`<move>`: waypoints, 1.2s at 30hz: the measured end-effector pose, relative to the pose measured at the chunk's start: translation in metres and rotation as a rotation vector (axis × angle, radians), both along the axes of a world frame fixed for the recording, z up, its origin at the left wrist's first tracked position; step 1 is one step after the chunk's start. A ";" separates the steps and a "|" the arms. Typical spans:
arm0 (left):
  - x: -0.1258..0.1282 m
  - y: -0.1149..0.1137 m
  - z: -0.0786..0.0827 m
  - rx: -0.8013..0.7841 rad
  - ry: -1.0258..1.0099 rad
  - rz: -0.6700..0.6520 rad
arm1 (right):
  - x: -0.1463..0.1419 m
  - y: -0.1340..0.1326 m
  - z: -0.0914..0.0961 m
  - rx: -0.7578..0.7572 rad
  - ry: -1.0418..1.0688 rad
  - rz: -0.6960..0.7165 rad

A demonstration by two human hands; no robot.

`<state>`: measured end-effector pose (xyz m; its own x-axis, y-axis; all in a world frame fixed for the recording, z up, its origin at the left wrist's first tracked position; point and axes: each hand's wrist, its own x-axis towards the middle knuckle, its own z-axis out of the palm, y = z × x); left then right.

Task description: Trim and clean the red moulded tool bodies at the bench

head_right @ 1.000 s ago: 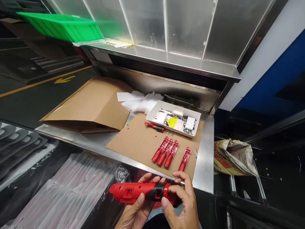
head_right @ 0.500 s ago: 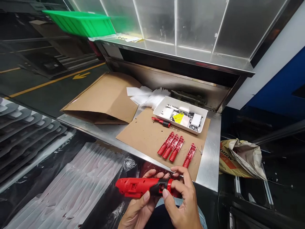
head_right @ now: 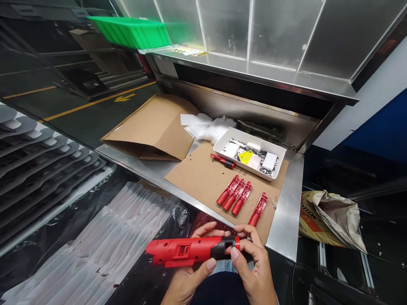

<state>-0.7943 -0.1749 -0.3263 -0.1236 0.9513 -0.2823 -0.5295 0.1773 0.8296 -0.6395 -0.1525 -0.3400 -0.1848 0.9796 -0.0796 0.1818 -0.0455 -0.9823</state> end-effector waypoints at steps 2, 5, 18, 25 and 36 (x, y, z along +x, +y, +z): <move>0.001 0.000 0.001 -0.009 0.006 0.055 | 0.004 0.001 -0.003 0.000 0.014 -0.011; 0.004 0.000 -0.002 -0.062 -0.050 0.131 | 0.005 0.004 -0.010 0.025 0.036 0.038; -0.018 0.031 -0.020 -0.363 -0.378 0.304 | 0.016 0.040 -0.030 0.246 -0.352 0.090; -0.016 0.023 -0.018 -0.360 -0.330 0.245 | 0.060 0.225 -0.065 0.050 -0.726 -0.195; 0.023 -0.005 -0.002 -0.240 -0.297 0.367 | 0.036 0.349 -0.097 -0.223 -1.182 -0.182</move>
<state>-0.7714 -0.1802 -0.3282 -0.3180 0.7651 -0.5599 -0.7983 0.1025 0.5935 -0.6037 0.1966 -0.4369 0.2544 0.9268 -0.2762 0.9328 -0.3105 -0.1830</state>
